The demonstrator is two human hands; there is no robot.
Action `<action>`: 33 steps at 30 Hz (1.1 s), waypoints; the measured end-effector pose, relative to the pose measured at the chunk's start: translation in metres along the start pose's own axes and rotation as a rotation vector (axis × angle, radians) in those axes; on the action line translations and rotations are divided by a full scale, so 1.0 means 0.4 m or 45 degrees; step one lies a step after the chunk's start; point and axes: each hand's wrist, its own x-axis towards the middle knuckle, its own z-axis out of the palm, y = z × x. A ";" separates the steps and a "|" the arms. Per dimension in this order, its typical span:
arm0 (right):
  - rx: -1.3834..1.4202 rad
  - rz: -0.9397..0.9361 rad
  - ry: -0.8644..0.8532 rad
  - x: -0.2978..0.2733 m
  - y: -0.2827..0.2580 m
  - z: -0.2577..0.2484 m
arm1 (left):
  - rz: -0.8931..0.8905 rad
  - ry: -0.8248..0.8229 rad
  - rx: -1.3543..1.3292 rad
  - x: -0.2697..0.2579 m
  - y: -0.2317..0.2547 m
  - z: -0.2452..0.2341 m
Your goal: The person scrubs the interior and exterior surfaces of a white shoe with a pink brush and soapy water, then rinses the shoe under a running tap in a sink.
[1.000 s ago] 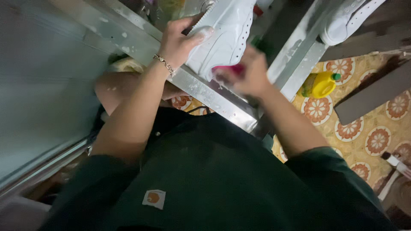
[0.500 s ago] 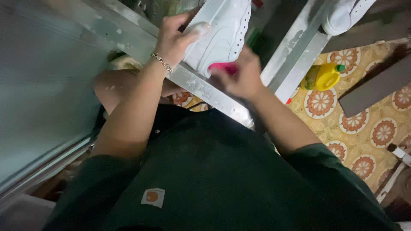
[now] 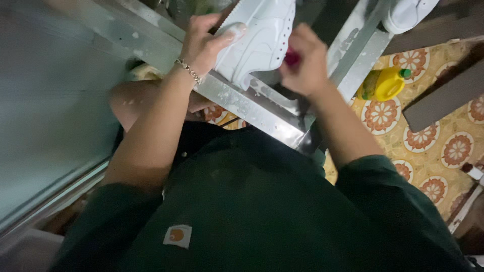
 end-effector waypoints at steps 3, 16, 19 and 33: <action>0.191 -0.063 -0.059 0.020 -0.147 0.040 | -0.115 -0.011 -0.073 0.004 0.023 -0.010; 0.064 -0.145 -0.067 -0.034 0.003 -0.015 | -0.003 -0.014 -0.043 0.009 0.002 -0.001; -0.084 -0.127 -0.042 -0.018 -0.033 -0.013 | 0.034 -0.008 -0.031 0.018 0.011 0.000; 0.247 0.186 -0.179 -0.041 -0.196 0.009 | 0.039 0.186 0.009 -0.028 0.032 0.019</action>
